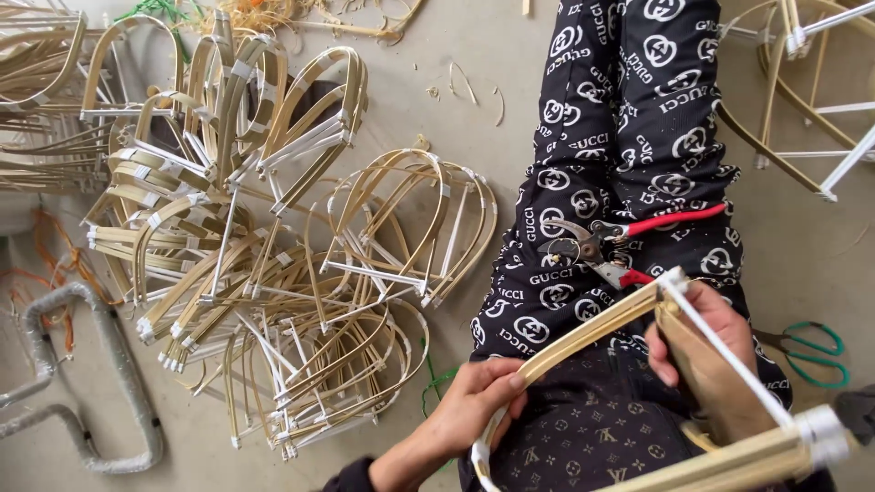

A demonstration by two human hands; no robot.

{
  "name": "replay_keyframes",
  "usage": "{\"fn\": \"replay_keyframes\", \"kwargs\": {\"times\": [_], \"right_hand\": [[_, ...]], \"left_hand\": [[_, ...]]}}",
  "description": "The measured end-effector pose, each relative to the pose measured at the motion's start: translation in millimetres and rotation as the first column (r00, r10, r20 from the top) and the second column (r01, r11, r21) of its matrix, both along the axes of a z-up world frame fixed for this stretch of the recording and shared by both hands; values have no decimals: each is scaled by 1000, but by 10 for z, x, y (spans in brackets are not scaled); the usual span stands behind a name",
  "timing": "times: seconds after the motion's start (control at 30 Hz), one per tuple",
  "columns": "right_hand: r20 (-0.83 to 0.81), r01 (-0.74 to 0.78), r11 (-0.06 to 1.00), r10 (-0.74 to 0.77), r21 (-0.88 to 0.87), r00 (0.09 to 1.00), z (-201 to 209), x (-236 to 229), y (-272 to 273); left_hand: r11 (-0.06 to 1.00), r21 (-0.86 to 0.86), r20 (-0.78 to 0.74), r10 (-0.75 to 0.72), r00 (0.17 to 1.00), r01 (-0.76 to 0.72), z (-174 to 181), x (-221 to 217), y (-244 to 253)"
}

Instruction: The person is assembling and trimming bamboo lantern frames while sitting on the floor.

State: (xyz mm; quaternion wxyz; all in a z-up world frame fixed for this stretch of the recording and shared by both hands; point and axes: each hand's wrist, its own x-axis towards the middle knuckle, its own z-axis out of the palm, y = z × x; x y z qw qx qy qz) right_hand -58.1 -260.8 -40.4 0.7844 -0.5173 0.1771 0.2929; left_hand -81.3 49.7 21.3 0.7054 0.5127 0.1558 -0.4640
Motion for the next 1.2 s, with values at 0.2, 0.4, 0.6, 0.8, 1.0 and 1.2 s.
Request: {"fn": "replay_keyframes", "kwargs": {"times": [0.2, 0.4, 0.6, 0.8, 1.0, 1.2], "right_hand": [[-8, 137, 989, -137, -55, 990, 263, 175, -108], [39, 142, 990, -142, 9, 989, 353, 186, -145], [85, -92, 991, 83, 98, 993, 323, 119, 167], [-35, -172, 980, 176, 99, 984, 195, -12, 203], [20, -169, 974, 168, 150, 986, 149, -203, 174], [21, -158, 981, 157, 111, 987, 187, -147, 156]], "left_hand": [[1000, -16, -158, 4, 987, -7, 377, 381, -63], [996, -88, 33, -19, 999, 22, -10, 467, -212], [997, -68, 71, 24, 997, -19, 7, 574, -494], [995, -104, 57, 4, 998, 2, 110, 579, -565], [997, -38, -2, -61, 998, 61, 375, 464, -327], [1000, 0, -29, -21, 999, 21, 332, 116, -31]]}}
